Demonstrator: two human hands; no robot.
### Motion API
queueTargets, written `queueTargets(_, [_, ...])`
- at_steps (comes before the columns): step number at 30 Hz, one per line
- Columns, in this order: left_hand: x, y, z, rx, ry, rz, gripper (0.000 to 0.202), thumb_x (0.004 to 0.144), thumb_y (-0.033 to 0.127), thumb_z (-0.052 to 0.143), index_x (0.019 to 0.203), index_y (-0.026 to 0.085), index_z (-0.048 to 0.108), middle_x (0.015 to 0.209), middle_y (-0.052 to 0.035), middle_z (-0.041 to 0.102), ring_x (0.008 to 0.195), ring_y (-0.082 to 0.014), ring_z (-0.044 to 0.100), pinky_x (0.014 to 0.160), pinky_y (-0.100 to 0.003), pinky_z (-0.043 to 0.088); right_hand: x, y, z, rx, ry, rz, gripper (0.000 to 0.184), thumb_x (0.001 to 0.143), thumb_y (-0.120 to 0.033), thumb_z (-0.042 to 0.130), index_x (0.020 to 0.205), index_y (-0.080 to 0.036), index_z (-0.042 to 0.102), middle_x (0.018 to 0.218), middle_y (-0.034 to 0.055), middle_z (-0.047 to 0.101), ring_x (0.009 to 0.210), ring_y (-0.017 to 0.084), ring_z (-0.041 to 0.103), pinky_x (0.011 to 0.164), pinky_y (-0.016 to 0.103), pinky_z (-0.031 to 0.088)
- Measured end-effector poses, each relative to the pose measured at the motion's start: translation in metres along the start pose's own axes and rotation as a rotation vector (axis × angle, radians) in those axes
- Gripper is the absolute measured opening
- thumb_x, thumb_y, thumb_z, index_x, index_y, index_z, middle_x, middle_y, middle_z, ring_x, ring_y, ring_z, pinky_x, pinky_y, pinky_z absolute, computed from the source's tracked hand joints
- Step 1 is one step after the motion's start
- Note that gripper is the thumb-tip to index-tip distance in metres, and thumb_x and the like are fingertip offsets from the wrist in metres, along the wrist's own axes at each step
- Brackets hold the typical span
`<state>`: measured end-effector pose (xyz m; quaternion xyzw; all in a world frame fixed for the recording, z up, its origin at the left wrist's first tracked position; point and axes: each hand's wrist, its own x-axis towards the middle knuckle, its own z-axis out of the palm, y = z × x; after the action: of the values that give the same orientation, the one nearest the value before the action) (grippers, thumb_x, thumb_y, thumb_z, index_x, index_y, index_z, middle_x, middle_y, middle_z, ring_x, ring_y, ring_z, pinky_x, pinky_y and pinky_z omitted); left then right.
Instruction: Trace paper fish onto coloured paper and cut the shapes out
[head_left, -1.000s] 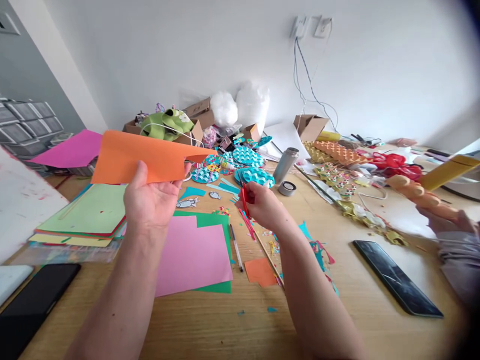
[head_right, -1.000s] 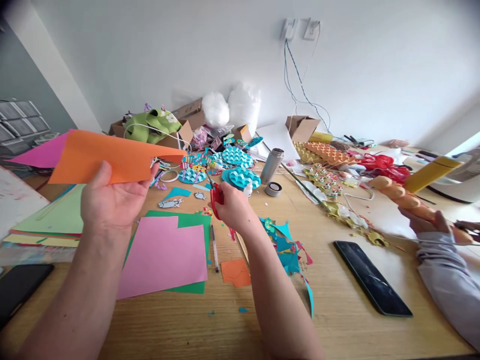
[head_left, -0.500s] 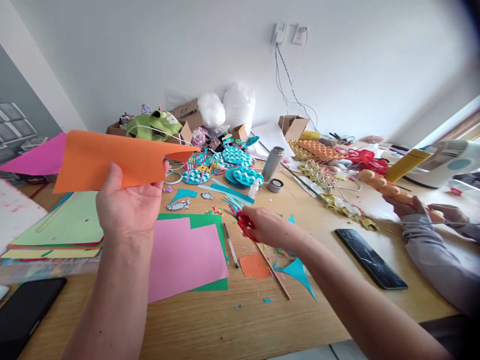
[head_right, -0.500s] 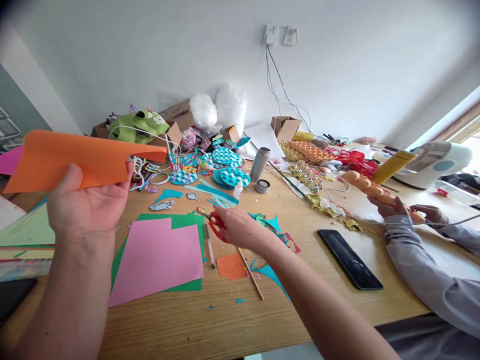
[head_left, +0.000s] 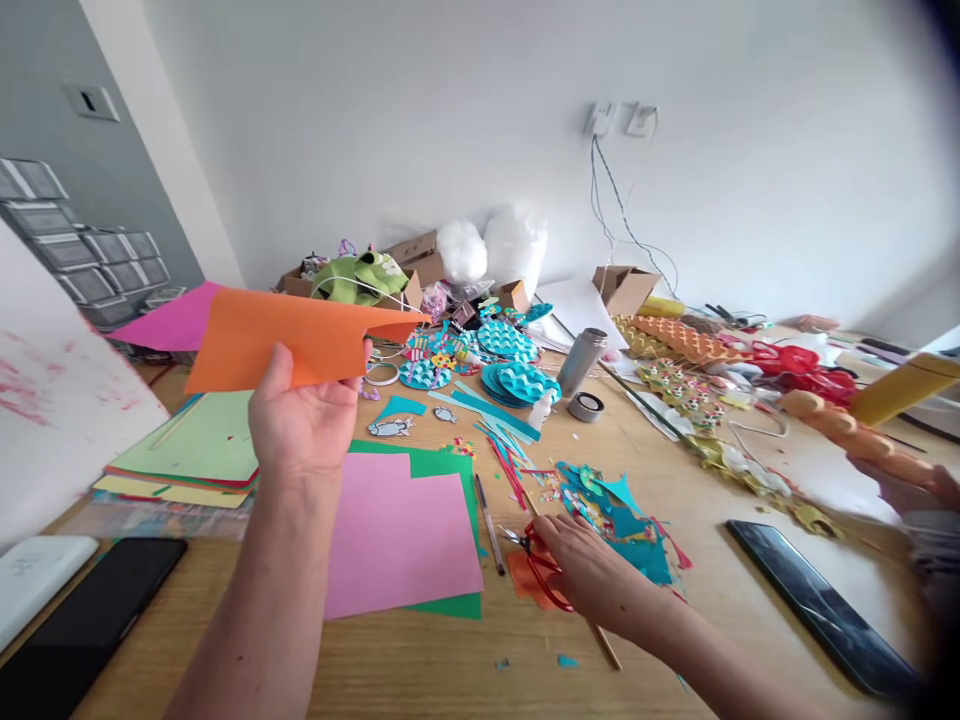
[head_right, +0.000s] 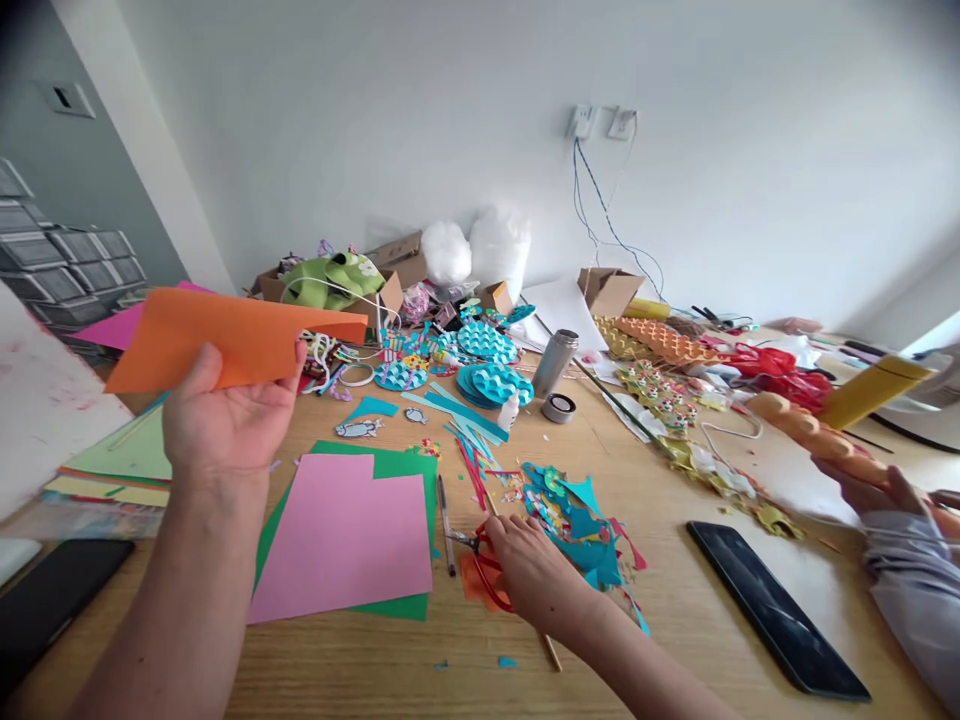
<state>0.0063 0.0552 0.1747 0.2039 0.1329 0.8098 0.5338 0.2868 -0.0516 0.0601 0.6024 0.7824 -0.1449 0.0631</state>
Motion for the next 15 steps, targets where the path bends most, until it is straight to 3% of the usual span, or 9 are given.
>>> queueTargets(9, [0.000, 0.006, -0.001, -0.039, 0.007, -0.017, 0.022, 0.093, 0.025, 0.041, 0.098, 0.026, 0.062, 0.106, -0.0023, 0.070, 0.113, -0.0198, 0.059, 0.095, -0.044, 0.050, 0.001, 0.001, 0.005, 0.027, 0.019, 0.005, 0.019, 0.075, -0.008, 0.050, 0.091, -0.016, 0.055, 0.099, 0.0124, 0.064, 0.094, 0.026, 0.059, 0.086, 0.037, 0.042])
queueTargets(15, [0.001, 0.008, -0.002, -0.047, 0.014, -0.017, 0.022, 0.093, 0.026, 0.041, 0.099, 0.026, 0.062, 0.107, -0.0027, 0.070, 0.113, -0.0205, 0.059, 0.094, -0.045, 0.051, -0.005, 0.000, 0.011, 0.087, 0.033, 0.077, 0.021, 0.080, -0.009, 0.041, 0.095, -0.017, 0.053, 0.095, 0.0119, 0.065, 0.091, 0.024, 0.060, 0.081, 0.034, 0.044])
